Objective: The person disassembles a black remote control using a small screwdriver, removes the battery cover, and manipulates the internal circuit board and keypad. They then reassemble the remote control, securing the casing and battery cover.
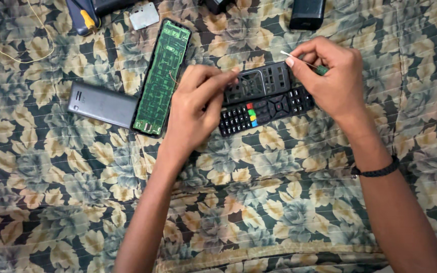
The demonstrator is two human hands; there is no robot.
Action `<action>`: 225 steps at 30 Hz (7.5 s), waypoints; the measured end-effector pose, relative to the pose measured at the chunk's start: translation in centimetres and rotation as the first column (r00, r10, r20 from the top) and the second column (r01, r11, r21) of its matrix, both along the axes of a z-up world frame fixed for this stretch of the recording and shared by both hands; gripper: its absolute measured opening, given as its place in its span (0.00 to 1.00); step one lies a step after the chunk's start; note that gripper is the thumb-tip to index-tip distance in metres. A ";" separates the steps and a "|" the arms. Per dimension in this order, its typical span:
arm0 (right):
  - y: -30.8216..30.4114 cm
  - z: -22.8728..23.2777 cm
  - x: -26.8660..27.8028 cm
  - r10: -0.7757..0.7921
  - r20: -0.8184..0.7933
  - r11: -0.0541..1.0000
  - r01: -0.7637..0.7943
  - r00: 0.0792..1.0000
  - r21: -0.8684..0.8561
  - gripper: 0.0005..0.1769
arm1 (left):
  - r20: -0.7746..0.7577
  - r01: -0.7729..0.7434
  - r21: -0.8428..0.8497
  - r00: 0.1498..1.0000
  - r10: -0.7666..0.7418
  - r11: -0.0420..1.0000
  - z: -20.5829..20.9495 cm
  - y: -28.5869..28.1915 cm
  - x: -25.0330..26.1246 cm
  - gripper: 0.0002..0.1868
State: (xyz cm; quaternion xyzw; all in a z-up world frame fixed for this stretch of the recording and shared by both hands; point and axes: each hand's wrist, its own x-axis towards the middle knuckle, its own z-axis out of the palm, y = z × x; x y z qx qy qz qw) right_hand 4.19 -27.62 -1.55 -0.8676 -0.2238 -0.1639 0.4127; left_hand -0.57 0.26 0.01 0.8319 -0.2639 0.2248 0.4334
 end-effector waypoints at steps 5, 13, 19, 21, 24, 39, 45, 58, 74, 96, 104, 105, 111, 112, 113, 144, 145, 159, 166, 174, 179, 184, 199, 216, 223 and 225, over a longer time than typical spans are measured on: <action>0.0 -0.1 -0.1 -0.032 -0.029 0.999 0.032 0.999 -0.011 0.04 | 0.017 -0.071 -0.039 0.997 0.072 0.997 -0.7 -0.4 -0.1 0.14; -0.2 -0.4 0.1 -0.001 0.017 0.999 0.002 1.000 -0.043 0.03 | 0.087 -0.179 0.092 0.981 0.172 0.979 -0.5 -1.0 -0.3 0.11; -0.3 -0.3 0.1 0.019 0.014 1.000 -0.019 1.000 -0.024 0.02 | 0.127 -0.121 0.195 0.987 0.097 0.973 -0.2 -0.9 -0.1 0.18; -0.3 -0.4 0.0 0.018 0.015 0.999 -0.017 1.000 -0.029 0.03 | 0.126 -0.098 0.228 0.989 0.070 0.969 -0.2 -0.8 0.0 0.22; -0.2 -0.4 0.0 0.009 0.017 0.999 -0.008 1.000 -0.042 0.04 | 0.125 -0.084 0.268 0.991 0.052 0.960 0.0 -0.8 -0.2 0.23; -0.4 -0.6 0.0 0.013 0.033 0.999 -0.012 0.999 -0.053 0.03 | 0.158 -0.138 0.217 0.982 0.105 0.966 -0.9 -0.9 -0.3 0.15; -0.4 -0.6 0.0 0.005 0.037 0.998 -0.002 0.999 -0.058 0.04 | 0.184 -0.147 0.213 0.977 0.109 0.966 -0.7 -1.1 -0.4 0.11; 0.0 -0.3 -0.1 0.003 0.031 0.998 -0.001 1.000 -0.055 0.04 | 0.169 -0.051 0.282 0.986 0.002 0.958 -0.1 -0.6 -0.3 0.15; -0.2 -0.5 -0.3 0.153 -0.170 0.961 -0.106 0.974 0.256 0.19 | -0.217 -0.024 -0.291 0.975 -0.042 0.956 -1.7 0.1 -0.5 0.06; 0.9 3.4 -1.3 -0.019 -0.015 0.994 0.017 1.000 -0.111 0.11 | 0.039 -0.259 0.151 0.966 0.256 0.954 -2.7 -0.6 -0.1 0.18; -0.3 2.2 -1.1 0.017 0.088 0.971 0.005 0.996 -0.239 0.07 | 0.394 -0.328 0.027 0.872 0.291 0.944 -3.9 0.9 0.2 0.18; -0.2 2.3 -1.1 0.011 0.079 0.972 0.008 0.997 -0.233 0.07 | 0.333 -0.420 0.059 0.864 0.378 0.906 -3.6 1.3 -0.4 0.17; 0.5 2.5 -1.1 -0.025 0.040 0.983 0.032 0.999 -0.181 0.09 | 0.113 -0.592 0.354 0.796 0.595 0.724 -0.3 4.3 -5.6 0.22; 0.5 2.5 -1.1 -0.034 0.019 0.986 0.037 0.999 -0.160 0.09 | 0.088 -0.589 0.349 0.795 0.600 0.729 0.1 4.3 -5.8 0.23; 0.4 2.5 -1.0 -0.043 -0.002 0.989 0.042 0.999 -0.139 0.09 | 0.063 -0.586 0.344 0.794 0.605 0.733 0.4 4.3 -5.9 0.23; 1.5 2.6 -1.0 -0.109 0.062 0.982 0.117 0.992 -0.146 0.07 | 0.034 -0.499 0.488 0.831 0.555 0.717 2.6 4.7 -5.6 0.32; 1.4 2.5 -1.0 -0.102 0.065 0.984 0.110 0.993 -0.138 0.07 | 0.014 -0.495 0.465 0.833 0.553 0.734 2.4 4.9 -5.4 0.30; 1.7 1.8 -1.7 -0.002 0.178 0.999 -0.007 0.984 0.047 0.06 | 0.350 -0.380 0.329 0.899 0.262 0.865 2.4 1.8 -0.4 0.20; 5.0 2.1 -3.3 0.020 0.300 0.999 -0.009 0.954 -0.036 0.12 | 0.027 -0.321 0.347 0.943 0.333 0.881 1.5 2.7 -0.8 0.30; 4.6 2.2 -2.9 -0.055 0.248 0.998 0.058 0.967 -0.005 0.11 | 0.139 -0.169 0.290 0.981 0.133 0.942 0.6 1.1 3.3 0.29; 4.9 2.0 -2.5 -0.048 0.321 0.995 0.072 0.946 -0.063 0.10 | 0.148 -0.134 0.246 0.984 0.100 0.960 0.3 1.5 3.6 0.27; 5.1 2.0 -2.8 -0.054 0.334 0.992 0.087 0.941 -0.086 0.11 | 0.120 -0.121 0.226 0.988 0.096 0.966 0.2 1.7 3.7 0.27; 6.5 1.6 -3.3 -0.057 0.376 0.959 0.155 0.925 -0.236 0.12 | 0.113 -0.044 0.232 0.993 0.018 0.972 0.3 1.8 3.4 0.28; 3.7 3.5 -1.4 -0.132 0.301 0.979 0.172 0.944 -0.109 0.10 | 0.040 -0.026 0.172 0.999 0.019 0.985 0.5 1.9 3.1 0.28; 3.3 2.6 -1.2 -0.173 0.266 0.959 0.224 0.948 -0.173 0.05 | 0.133 -0.054 0.182 0.991 0.030 0.982 1.0 1.6 2.7 0.28; 3.0 2.5 -1.0 -0.164 0.234 0.973 0.196 0.958 -0.123 0.05 | 0.118 -0.030 0.185 0.993 0.008 0.982 1.2 1.5 2.8 0.28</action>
